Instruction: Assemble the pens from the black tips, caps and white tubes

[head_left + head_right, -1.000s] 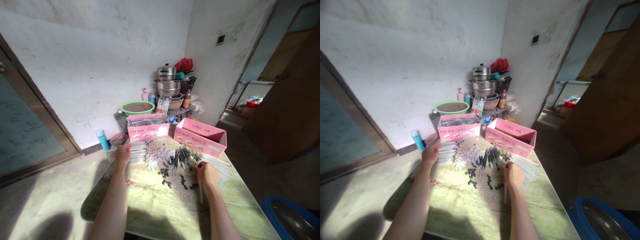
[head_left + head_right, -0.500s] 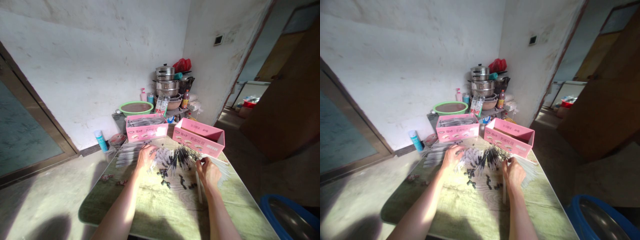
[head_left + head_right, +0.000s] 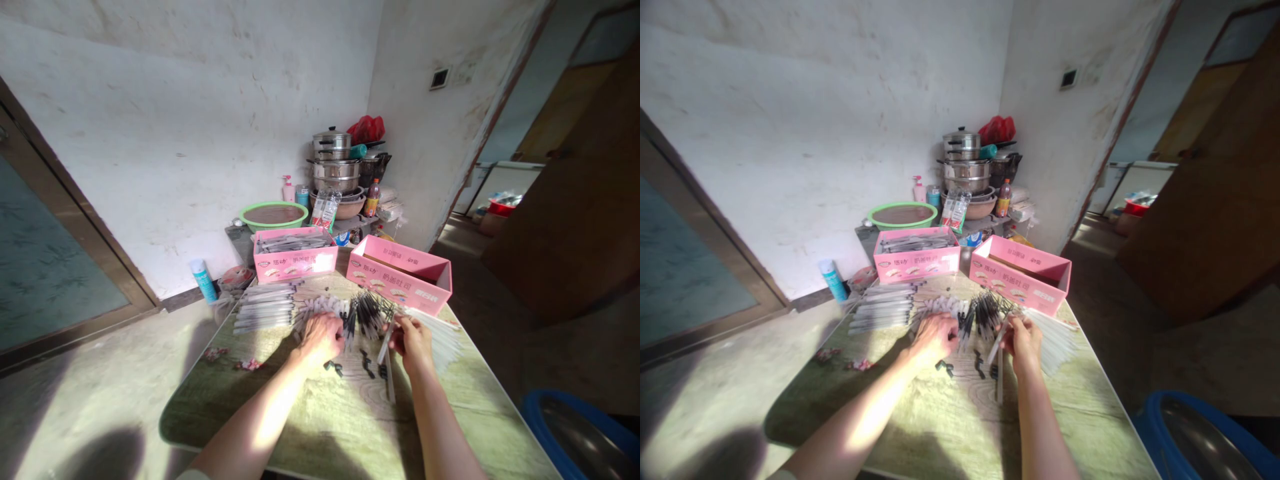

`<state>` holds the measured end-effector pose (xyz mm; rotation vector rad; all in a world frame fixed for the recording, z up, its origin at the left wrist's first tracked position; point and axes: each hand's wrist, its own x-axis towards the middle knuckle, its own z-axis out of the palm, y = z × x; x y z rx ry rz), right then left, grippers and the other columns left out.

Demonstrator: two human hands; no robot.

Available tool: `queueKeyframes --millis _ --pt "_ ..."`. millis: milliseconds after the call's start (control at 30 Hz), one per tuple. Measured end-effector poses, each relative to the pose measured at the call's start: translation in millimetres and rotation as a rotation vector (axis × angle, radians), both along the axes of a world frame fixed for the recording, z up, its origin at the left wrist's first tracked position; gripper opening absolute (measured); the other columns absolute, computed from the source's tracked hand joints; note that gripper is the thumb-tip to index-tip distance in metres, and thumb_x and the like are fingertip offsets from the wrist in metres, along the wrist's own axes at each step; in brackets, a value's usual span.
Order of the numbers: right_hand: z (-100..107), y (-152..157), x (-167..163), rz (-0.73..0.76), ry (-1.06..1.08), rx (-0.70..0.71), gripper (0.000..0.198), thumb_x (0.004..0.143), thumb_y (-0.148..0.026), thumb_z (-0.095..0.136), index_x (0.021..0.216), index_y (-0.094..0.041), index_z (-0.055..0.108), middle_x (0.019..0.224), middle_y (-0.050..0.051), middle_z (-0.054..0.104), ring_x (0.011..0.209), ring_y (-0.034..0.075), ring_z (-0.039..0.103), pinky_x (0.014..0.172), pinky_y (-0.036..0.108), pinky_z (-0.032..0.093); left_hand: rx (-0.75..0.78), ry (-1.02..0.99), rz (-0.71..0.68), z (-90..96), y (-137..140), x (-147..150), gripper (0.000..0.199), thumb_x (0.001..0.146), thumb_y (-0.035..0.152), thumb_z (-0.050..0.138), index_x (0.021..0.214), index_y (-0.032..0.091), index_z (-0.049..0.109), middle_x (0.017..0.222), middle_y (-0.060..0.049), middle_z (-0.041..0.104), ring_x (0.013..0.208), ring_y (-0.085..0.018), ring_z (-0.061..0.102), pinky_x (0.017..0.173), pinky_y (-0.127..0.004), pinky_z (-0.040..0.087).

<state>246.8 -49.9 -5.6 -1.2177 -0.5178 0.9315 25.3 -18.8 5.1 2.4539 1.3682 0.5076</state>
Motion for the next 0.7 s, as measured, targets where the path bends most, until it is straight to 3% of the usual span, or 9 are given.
queueKeyframes --millis 100,233,367,500,700 --pt "-2 0 -2 0.037 0.032 0.041 0.045 0.059 -0.047 0.09 0.068 -0.02 0.056 0.058 0.005 0.072 0.028 0.01 0.049 0.026 0.016 0.021 0.01 0.053 0.037 -0.1 -2 4 0.011 0.079 0.015 0.062 0.081 0.02 0.072 0.089 -0.007 0.074 0.089 -0.024 0.069 0.076 -0.032 0.044" --pt "-7 3 -1 0.056 0.042 0.119 0.045 0.058 -0.049 0.093 0.068 -0.017 0.062 0.062 0.007 0.075 0.033 0.012 0.055 0.026 0.017 0.029 -0.01 0.109 0.08 -1.9 -1 6 0.014 0.081 0.016 0.059 0.081 0.019 0.072 0.09 -0.009 0.075 0.086 -0.024 0.07 0.073 -0.032 0.043" --pt "-13 5 1 0.041 0.057 0.131 0.043 0.058 -0.046 0.093 0.069 -0.015 0.066 0.061 0.008 0.075 0.034 0.012 0.056 0.026 0.018 0.033 0.005 0.058 0.121 -4.0 2 4 0.017 0.082 0.013 0.058 0.083 0.019 0.073 0.093 -0.009 0.076 0.086 -0.024 0.071 0.071 -0.031 0.042" --pt "-16 7 5 -0.104 0.106 0.23 0.039 0.06 -0.042 0.093 0.072 -0.017 0.065 0.063 0.005 0.075 0.042 0.016 0.065 0.032 0.02 0.046 -0.019 -0.162 0.14 -4.2 10 -7 0.018 0.087 0.013 0.058 0.084 0.021 0.074 0.081 -0.004 0.075 0.075 -0.02 0.069 0.071 -0.029 0.043" --pt "-15 8 20 -0.306 0.179 0.367 0.036 0.065 -0.035 0.092 0.076 -0.018 0.063 0.06 -0.003 0.07 0.052 0.017 0.072 0.046 0.024 0.06 -0.059 -0.369 -0.045 -6.5 21 -29 0.014 0.093 0.016 0.059 0.089 0.019 0.072 0.075 -0.002 0.07 0.072 -0.018 0.065 0.072 -0.027 0.043"
